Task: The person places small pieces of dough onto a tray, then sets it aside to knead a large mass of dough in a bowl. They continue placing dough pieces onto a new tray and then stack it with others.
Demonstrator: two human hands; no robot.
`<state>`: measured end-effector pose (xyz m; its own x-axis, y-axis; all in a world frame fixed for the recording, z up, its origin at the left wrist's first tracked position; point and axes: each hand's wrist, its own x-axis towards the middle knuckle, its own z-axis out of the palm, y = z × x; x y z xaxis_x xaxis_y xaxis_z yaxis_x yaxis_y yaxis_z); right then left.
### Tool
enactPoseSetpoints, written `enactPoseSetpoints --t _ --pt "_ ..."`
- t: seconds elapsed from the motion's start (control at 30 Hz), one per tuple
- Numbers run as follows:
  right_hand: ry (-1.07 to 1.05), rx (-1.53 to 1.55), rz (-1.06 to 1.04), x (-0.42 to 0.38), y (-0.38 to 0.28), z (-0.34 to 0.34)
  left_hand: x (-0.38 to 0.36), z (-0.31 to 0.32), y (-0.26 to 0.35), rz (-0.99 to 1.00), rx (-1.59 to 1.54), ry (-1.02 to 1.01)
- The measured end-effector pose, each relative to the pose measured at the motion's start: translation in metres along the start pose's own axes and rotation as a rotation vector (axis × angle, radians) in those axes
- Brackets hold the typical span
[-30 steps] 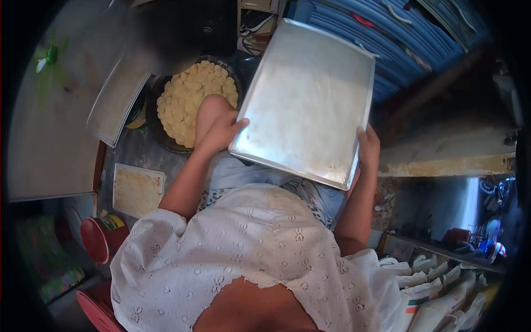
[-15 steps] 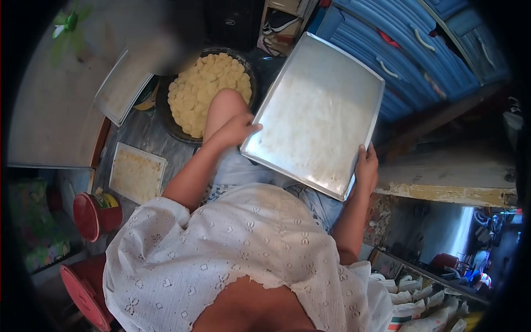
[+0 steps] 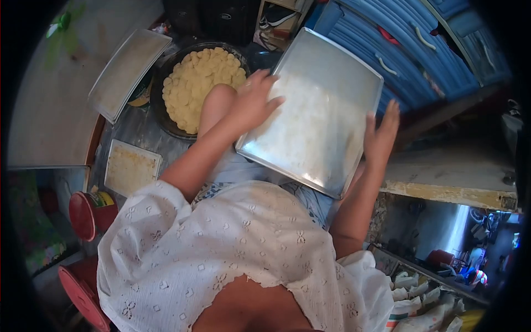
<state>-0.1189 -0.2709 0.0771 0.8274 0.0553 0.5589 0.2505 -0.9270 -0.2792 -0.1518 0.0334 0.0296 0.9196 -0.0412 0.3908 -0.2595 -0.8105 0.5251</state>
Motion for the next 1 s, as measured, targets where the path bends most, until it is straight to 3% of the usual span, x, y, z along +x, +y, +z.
enactPoseSetpoints --t 0.07,0.13,0.17,0.23,0.3,0.37,0.53,0.67,0.73,0.8,0.87,1.0 --pt "0.089 -0.012 -0.057 0.033 -0.038 -0.014 0.026 0.005 0.027 0.147 0.047 0.129" --pt "0.317 0.071 -0.130 0.056 -0.061 -0.018 0.048 0.012 0.048 0.223 0.002 0.163" --pt "0.312 0.080 -0.142 0.063 -0.063 -0.009 0.058 0.022 0.052 0.211 0.007 0.170" --pt "0.277 -0.061 -0.070 0.070 -0.063 0.024 0.072 0.049 0.045 0.289 0.092 0.134" --pt "-0.074 -0.359 -0.016 0.045 -0.033 0.105 0.065 0.089 0.009 0.183 0.193 0.039" --pt "-0.343 -0.279 0.083 0.024 -0.023 0.142 0.059 0.101 0.000 0.043 0.316 -0.156" --pt "-0.377 -0.229 0.092 0.030 -0.022 0.140 0.063 0.100 -0.002 0.035 0.304 -0.162" --pt "-0.404 -0.104 0.193 0.038 -0.027 0.138 0.064 0.083 -0.016 0.041 0.057 -0.161" --pt "-0.368 0.006 0.221 0.051 -0.037 0.142 0.067 0.056 -0.037 0.081 -0.088 0.124" --pt "-0.188 0.346 -0.014 0.068 -0.048 0.157 0.068 0.023 -0.072 -0.050 -0.191 0.244" --pt "-0.142 0.410 -0.159 0.086 -0.097 0.157 0.061 0.006 -0.127 -0.251 -0.290 0.389" --pt "-0.254 0.456 -0.448 0.117 -0.186 0.204 0.025 -0.014 -0.259 -0.692 -0.271 0.304"
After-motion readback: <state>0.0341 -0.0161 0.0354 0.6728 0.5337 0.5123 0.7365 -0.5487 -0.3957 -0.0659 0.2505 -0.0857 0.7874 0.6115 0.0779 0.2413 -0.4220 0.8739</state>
